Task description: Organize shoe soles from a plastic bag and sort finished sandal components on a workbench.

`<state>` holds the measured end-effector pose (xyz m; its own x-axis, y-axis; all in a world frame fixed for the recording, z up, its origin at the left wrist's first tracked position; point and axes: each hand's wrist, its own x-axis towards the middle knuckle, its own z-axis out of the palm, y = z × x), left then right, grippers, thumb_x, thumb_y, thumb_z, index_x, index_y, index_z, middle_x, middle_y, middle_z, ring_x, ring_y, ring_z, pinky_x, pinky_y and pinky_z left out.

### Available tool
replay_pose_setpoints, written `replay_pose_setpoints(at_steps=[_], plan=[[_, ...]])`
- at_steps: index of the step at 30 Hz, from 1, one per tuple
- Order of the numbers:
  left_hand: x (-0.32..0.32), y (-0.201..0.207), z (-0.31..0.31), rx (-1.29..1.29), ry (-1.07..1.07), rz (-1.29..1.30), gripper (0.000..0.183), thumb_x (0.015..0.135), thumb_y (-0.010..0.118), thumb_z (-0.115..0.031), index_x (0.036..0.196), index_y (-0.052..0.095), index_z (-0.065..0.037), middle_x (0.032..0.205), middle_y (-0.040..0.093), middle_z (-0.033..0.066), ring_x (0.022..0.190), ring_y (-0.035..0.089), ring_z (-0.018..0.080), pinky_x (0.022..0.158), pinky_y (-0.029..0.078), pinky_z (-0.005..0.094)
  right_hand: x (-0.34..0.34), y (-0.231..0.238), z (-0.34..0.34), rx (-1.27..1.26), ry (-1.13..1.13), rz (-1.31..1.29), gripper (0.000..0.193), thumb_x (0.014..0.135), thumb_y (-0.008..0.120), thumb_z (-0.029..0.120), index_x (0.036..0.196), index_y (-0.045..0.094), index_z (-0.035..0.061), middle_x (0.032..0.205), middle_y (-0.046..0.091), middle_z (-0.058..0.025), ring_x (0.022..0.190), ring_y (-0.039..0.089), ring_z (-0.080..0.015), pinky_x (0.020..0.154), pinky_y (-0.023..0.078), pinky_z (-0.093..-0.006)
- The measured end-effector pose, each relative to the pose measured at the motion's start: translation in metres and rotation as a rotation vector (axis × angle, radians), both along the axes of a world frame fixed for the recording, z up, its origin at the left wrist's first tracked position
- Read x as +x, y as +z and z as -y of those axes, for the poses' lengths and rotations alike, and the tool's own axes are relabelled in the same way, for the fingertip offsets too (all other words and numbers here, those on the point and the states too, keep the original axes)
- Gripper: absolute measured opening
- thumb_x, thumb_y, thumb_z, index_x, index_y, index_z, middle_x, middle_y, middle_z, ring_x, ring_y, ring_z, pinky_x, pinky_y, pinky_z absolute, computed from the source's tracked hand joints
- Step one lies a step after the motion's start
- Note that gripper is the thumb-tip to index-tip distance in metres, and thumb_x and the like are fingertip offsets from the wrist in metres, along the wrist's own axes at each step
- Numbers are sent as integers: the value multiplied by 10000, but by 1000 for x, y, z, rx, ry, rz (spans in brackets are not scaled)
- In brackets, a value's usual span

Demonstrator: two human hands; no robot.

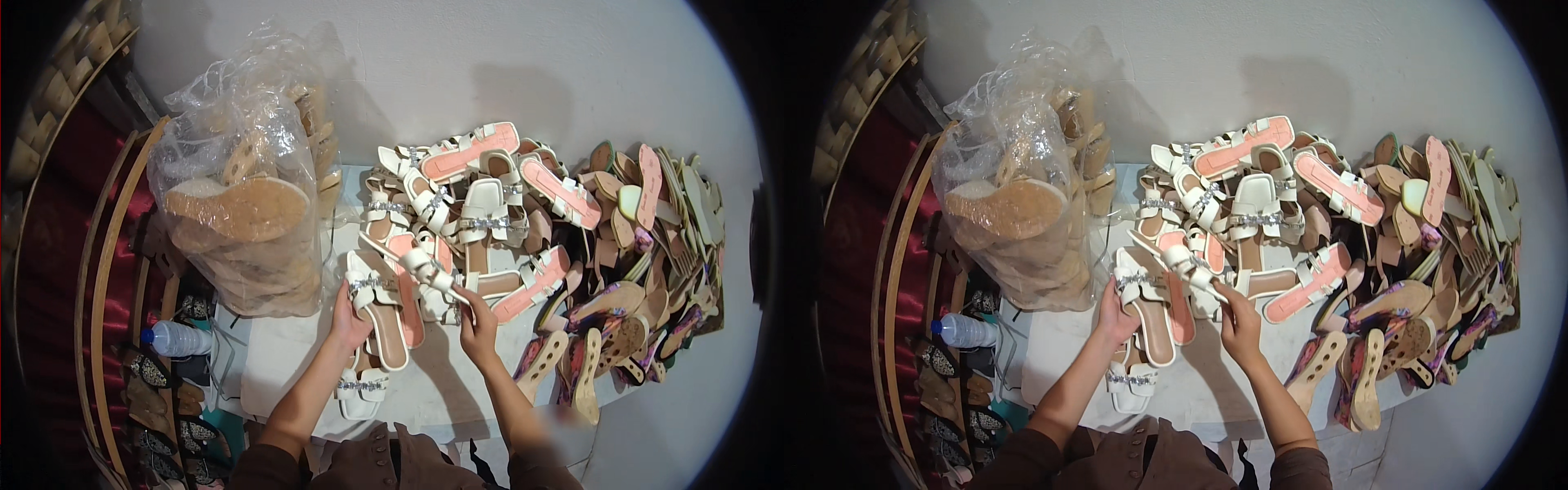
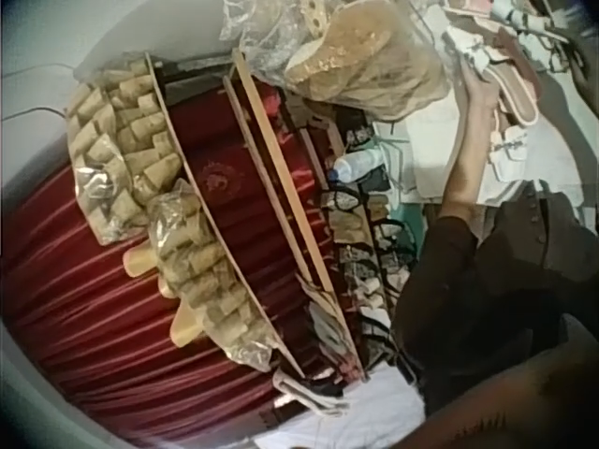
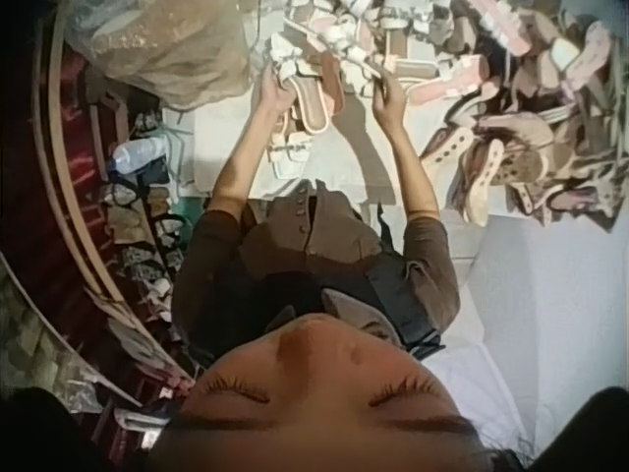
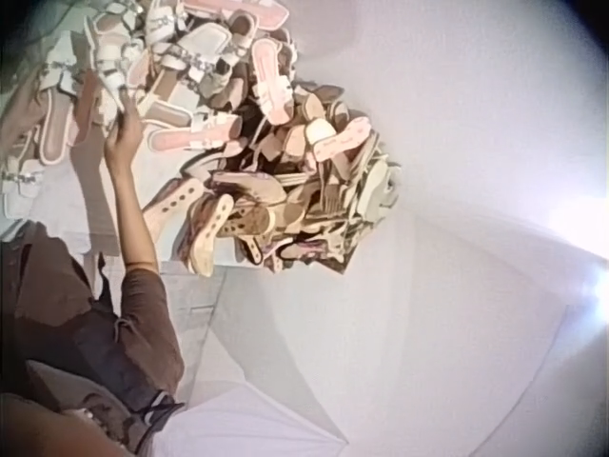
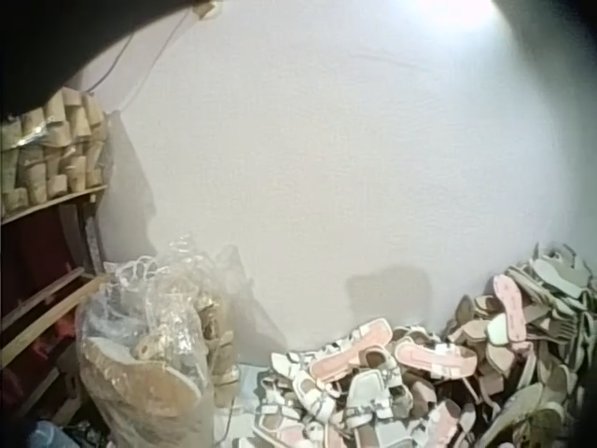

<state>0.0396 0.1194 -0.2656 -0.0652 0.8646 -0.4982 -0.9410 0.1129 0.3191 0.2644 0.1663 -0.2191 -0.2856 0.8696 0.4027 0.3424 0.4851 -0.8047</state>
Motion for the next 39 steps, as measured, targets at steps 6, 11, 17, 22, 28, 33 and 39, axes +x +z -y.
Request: replay_pose_setpoints(at_steps=[6, 11, 17, 22, 28, 33, 39], plan=[[5, 5, -9, -21, 65, 46, 510, 899, 312, -469, 1202, 460, -87, 1194, 510, 104, 1132, 455, 287, 991, 304, 472, 36, -13, 76, 458, 44, 103, 308, 686, 538, -65, 955, 584, 77, 993, 618, -77, 930, 576, -288, 796, 449, -427], [10, 16, -11, 14, 103, 31, 538, 898, 267, -481, 1208, 466, -89, 1200, 519, 94, 1132, 460, 284, 985, 315, 452, 57, -21, 121, 623, 67, 262, 220, 731, 567, 63, 939, 591, 130, 999, 622, -24, 935, 561, -239, 782, 437, -398], [23, 31, 4, 31, 103, -63, 572, 899, 225, -508, 1203, 458, -83, 1152, 541, 105, 1069, 512, 269, 933, 394, 426, 53, -18, 146, 732, 83, 224, 210, 751, 609, 111, 946, 553, 164, 1016, 619, 14, 930, 546, -197, 774, 417, -357], [24, 34, 15, 63, 151, -89, 581, 892, 255, -524, 1204, 453, -75, 1166, 529, 113, 1071, 507, 277, 939, 384, 442, 45, -18, 153, 696, 113, 277, 209, 739, 608, 126, 944, 584, 158, 1026, 619, 12, 916, 550, -195, 763, 422, -346], [40, 34, 31, -28, -14, -108, 588, 865, 320, -542, 1194, 462, -77, 1156, 533, 113, 1050, 518, 281, 920, 403, 438, 23, -21, 142, 652, 164, 347, 233, 748, 571, 134, 976, 620, 140, 1042, 618, -15, 959, 570, -241, 743, 447, -338], [44, 26, 37, -40, -37, -66, 575, 867, 319, -530, 1159, 488, -64, 1106, 559, 131, 1008, 547, 286, 894, 434, 431, 2, -23, 139, 667, 144, 433, 278, 742, 574, 138, 1016, 617, 159, 1096, 597, -14, 968, 573, -235, 761, 456, -342], [32, 26, 37, -54, -67, -91, 531, 885, 314, -491, 1128, 500, -57, 1063, 575, 126, 979, 563, 271, 862, 459, 414, -1, -26, 134, 523, 317, 503, 333, 734, 610, 137, 1065, 587, 124, 1143, 554, -53, 1087, 502, -263, 844, 405, -364]])
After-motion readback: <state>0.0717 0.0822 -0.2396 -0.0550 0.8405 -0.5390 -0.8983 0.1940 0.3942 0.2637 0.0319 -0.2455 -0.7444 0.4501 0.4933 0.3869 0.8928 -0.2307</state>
